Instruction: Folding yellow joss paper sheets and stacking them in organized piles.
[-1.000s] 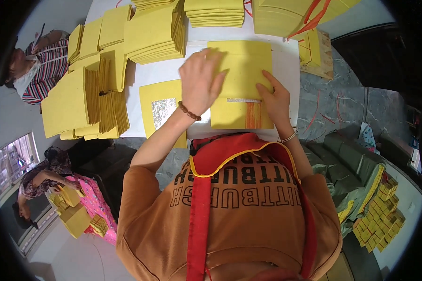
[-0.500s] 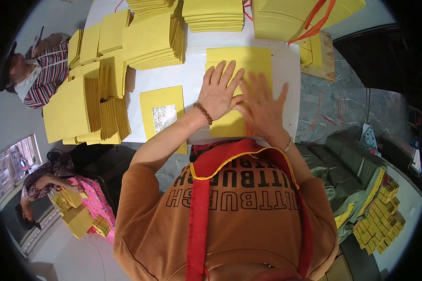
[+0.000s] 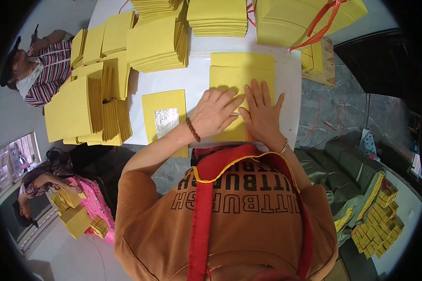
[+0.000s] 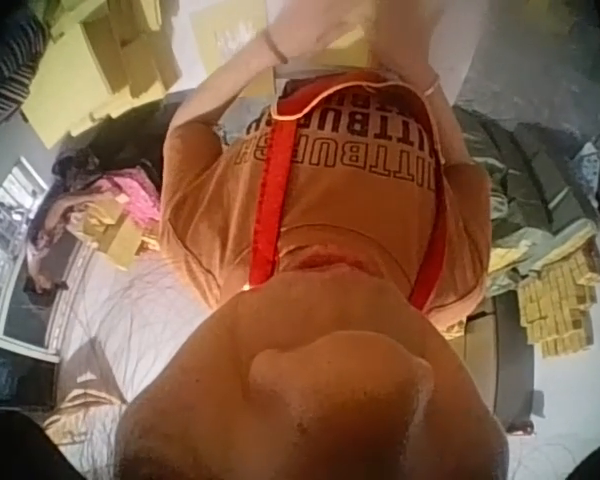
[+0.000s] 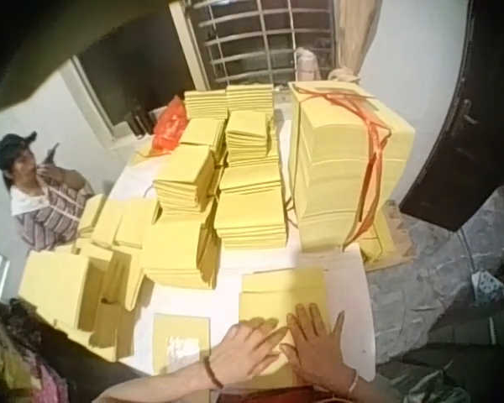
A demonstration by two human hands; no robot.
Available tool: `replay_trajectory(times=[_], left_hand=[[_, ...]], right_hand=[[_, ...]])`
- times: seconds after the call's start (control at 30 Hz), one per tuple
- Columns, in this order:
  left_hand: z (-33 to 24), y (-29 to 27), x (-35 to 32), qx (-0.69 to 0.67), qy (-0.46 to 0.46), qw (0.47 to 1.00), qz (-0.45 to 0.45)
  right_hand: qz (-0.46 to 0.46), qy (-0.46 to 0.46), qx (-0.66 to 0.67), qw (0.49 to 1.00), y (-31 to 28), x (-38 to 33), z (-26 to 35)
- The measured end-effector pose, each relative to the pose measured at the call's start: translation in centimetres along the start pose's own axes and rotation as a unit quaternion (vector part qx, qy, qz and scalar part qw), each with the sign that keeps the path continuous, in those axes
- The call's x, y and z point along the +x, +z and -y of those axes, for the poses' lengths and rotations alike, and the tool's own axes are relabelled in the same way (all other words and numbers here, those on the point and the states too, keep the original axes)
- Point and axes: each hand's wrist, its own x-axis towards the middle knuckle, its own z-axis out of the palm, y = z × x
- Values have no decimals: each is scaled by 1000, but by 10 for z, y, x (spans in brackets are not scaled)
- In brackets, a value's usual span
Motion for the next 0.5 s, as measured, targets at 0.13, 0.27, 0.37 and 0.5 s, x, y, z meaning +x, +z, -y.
replay_trajectory(times=[0.13,0.27,0.37,0.5], left_hand=[[-8,4,-3,76,17,996,31],[-11,2,3,132,29,989,58],[-11,4,4,145,39,987,49],[-12,4,8,150,45,987,44]], right_hand=[[4,4,-4,1000,1,1,-1],[46,14,111,993,-7,4,-18],[37,24,103,994,-12,17,-21],[-35,15,4,999,3,22,-24]])
